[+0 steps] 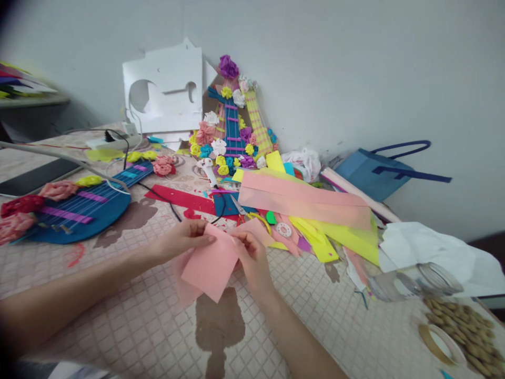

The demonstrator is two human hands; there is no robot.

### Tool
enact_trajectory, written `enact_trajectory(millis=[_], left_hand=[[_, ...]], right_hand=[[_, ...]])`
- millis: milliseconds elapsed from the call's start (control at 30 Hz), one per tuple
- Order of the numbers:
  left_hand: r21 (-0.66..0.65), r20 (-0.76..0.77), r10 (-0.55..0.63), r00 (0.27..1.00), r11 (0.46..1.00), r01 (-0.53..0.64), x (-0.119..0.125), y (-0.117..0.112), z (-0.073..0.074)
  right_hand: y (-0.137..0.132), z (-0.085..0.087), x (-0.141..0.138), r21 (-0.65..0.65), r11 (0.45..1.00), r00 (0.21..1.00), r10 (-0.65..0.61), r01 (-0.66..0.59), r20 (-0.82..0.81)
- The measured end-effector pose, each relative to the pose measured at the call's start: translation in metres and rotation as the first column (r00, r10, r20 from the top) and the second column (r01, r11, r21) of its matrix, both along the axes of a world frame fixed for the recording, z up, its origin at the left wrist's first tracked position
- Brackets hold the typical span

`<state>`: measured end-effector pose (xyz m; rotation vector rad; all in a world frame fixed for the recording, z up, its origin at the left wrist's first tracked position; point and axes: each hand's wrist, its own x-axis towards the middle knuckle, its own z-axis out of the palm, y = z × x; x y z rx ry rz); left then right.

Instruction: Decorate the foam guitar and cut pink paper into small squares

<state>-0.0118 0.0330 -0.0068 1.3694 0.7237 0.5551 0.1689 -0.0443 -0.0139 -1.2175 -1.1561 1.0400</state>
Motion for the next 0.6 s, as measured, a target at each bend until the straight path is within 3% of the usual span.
enact_trajectory(millis=[100,167,267,333,433,600], left_hand=[[0.117,0.008,0.03,1.0,0.993,-0.031,0.001,-0.002,0.002],[0.275,0.05,0.087,0.995,0.957,-0.097,0.001,-0.005,0.006],[0.546,0.105,0.11,0.988,0.824,-0.15,0.0,-0.01,0.012],[0.652,0.098,0.103,0.99,0.745,-0.142,0.0,-0.014,0.014],[0.706,0.055,0.094,0.994,0.701,-0.105,0.002,-0.018,0.014],[0.716,0.027,0.067,0.997,0.695,-0.066,0.006,-0.021,0.017]], right_hand=[[-0.002,0.003,0.0,-0.02,0.999,0.994,-0.023,0.025,0.103],[-0.003,0.004,-0.001,-0.019,1.0,0.989,-0.02,0.023,0.145],[-0.005,0.006,-0.003,0.002,1.0,0.979,-0.007,0.007,0.203],[-0.006,0.006,-0.005,0.009,1.0,0.976,0.003,-0.005,0.22],[-0.006,0.007,-0.007,0.008,1.0,0.975,0.024,-0.026,0.222],[-0.006,0.006,-0.007,0.038,0.998,0.966,0.047,-0.058,0.256]])
